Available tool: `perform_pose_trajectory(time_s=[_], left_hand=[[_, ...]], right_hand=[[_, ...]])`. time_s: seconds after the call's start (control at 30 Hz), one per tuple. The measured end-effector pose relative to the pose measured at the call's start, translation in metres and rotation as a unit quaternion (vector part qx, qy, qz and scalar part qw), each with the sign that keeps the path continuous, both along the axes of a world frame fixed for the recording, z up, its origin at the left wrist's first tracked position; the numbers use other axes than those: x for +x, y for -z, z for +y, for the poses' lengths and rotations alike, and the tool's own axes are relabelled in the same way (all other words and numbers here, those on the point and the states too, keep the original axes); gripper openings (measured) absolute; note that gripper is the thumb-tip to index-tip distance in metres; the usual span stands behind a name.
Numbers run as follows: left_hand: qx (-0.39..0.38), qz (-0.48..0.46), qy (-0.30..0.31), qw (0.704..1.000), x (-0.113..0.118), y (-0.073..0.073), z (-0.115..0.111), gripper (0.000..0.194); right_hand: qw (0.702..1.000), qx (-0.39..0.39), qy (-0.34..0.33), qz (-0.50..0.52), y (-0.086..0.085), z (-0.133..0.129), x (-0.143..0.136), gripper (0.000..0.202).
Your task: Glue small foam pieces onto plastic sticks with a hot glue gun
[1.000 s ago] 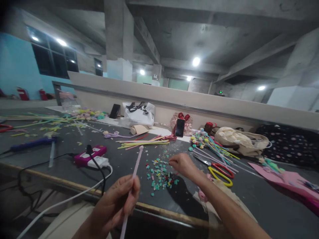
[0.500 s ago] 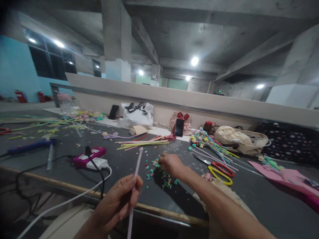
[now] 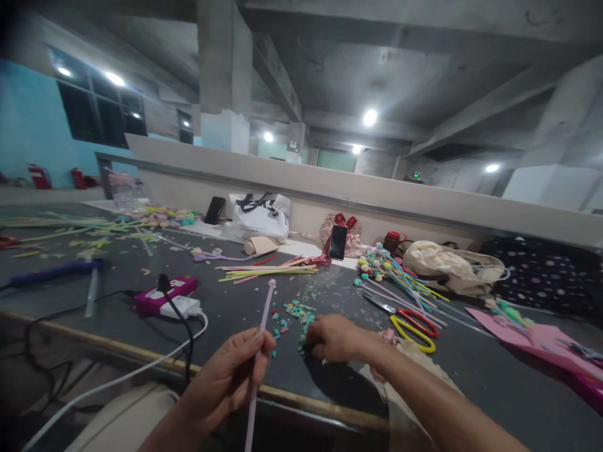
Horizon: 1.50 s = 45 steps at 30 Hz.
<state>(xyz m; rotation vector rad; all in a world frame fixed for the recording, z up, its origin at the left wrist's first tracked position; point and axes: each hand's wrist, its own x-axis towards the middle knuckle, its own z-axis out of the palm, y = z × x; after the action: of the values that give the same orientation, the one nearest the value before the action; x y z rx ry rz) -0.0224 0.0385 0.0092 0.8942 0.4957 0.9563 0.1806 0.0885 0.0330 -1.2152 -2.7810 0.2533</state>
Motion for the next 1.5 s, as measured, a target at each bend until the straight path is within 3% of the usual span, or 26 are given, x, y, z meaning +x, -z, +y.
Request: perform_pose_trajectory(time_s=[0.17, 0.3, 0.43, 0.63, 0.83, 0.97, 1.07, 1.2, 1.33, 1.5], left_hand=[[-0.015, 0.009, -0.044, 0.999, -0.002, 0.002, 0.002, 0.022], [-0.03, 0.024, -0.086, 0.996, -0.01, -0.002, 0.001, 0.025], [-0.02, 0.034, -0.079, 0.996, -0.008, -0.005, 0.001, 0.026], [-0.015, 0.06, -0.095, 0.994, -0.004, -0.001, 0.0, 0.027], [-0.013, 0.068, -0.132, 0.989, -0.011, 0.0, 0.0, 0.022], [-0.028, 0.074, -0.147, 0.986, -0.015, 0.001, 0.002, 0.02], [-0.023, 0.073, -0.133, 0.988, -0.018, 0.001, 0.002, 0.021], [-0.003, 0.053, -0.107, 0.993, -0.015, 0.001, 0.001, 0.026], [0.0, 0.042, -0.085, 0.995, -0.002, 0.002, 0.003, 0.026], [-0.027, 0.064, -0.053, 0.996, 0.007, 0.009, 0.004, 0.025]], right_hand=[[0.996, 0.054, 0.061, 0.044, -0.003, 0.026, -0.011, 0.028], [1.0, -0.003, 0.014, 0.027, -0.004, -0.002, -0.015, 0.022], [0.999, -0.017, -0.051, 0.004, 0.008, -0.022, -0.038, 0.018], [0.998, 0.065, 0.016, 0.009, 0.017, 0.004, -0.058, 0.024], [0.998, 0.059, 0.005, 0.004, 0.023, 0.007, -0.064, 0.018], [0.997, 0.059, 0.053, 0.021, 0.006, 0.016, -0.05, 0.024], [0.998, 0.011, 0.057, 0.032, -0.005, 0.007, -0.024, 0.02], [0.995, -0.086, 0.034, 0.022, 0.001, -0.014, -0.003, 0.012], [0.993, -0.043, 0.074, 0.079, 0.014, -0.004, -0.01, 0.013], [0.97, -0.037, 0.135, 0.201, 0.005, 0.018, -0.015, 0.018]])
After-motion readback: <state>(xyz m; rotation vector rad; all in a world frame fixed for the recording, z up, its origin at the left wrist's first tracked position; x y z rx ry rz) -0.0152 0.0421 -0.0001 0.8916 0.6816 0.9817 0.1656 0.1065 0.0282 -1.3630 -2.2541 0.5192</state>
